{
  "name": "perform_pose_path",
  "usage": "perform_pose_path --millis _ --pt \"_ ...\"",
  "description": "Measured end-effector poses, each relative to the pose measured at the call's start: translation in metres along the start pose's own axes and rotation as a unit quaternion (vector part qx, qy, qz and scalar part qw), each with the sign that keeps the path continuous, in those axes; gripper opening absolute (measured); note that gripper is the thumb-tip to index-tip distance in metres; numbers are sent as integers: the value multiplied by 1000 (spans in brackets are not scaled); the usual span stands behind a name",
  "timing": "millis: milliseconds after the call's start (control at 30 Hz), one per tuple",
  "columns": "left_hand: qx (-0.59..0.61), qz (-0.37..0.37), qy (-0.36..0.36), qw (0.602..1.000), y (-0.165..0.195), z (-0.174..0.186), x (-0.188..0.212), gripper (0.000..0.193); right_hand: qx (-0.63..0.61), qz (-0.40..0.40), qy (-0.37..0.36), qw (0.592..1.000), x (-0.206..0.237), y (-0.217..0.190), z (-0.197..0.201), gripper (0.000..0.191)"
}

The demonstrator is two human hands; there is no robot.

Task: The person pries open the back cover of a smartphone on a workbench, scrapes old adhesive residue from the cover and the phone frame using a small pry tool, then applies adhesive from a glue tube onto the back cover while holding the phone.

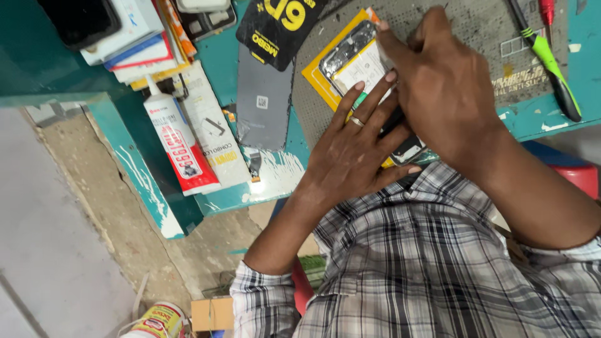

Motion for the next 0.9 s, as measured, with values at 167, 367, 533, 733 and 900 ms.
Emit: perform_pose_path --millis 167,367,533,733,900 --pt "-6 1 -3 1000 -1 0 0 61 20 4 -15 1000 -2 2 2 49" --pt "-11 3 -17 1000 2 4 -4 67 -41 5 51 998 1 33 -3 29" --pt "14 42 51 998 5 8 5 84 -28 6 92 995 25 70 5 12" --pt "-22 138 154 978 26 4 33 35 -53 -38 125 990 57 129 10 5" --pt "4 167 285 944 46 4 46 20 -70 -92 162 980 82 169 17 7"
Point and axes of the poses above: each hand's wrist, its own x-axis away from the middle knuckle, its own z-axis out of the back of the hand, y = z × x, the point moved 2 cm from there along -x, towards the middle knuckle, and after that the axes turned 13 degrees about -z, right-handed, at the moved point
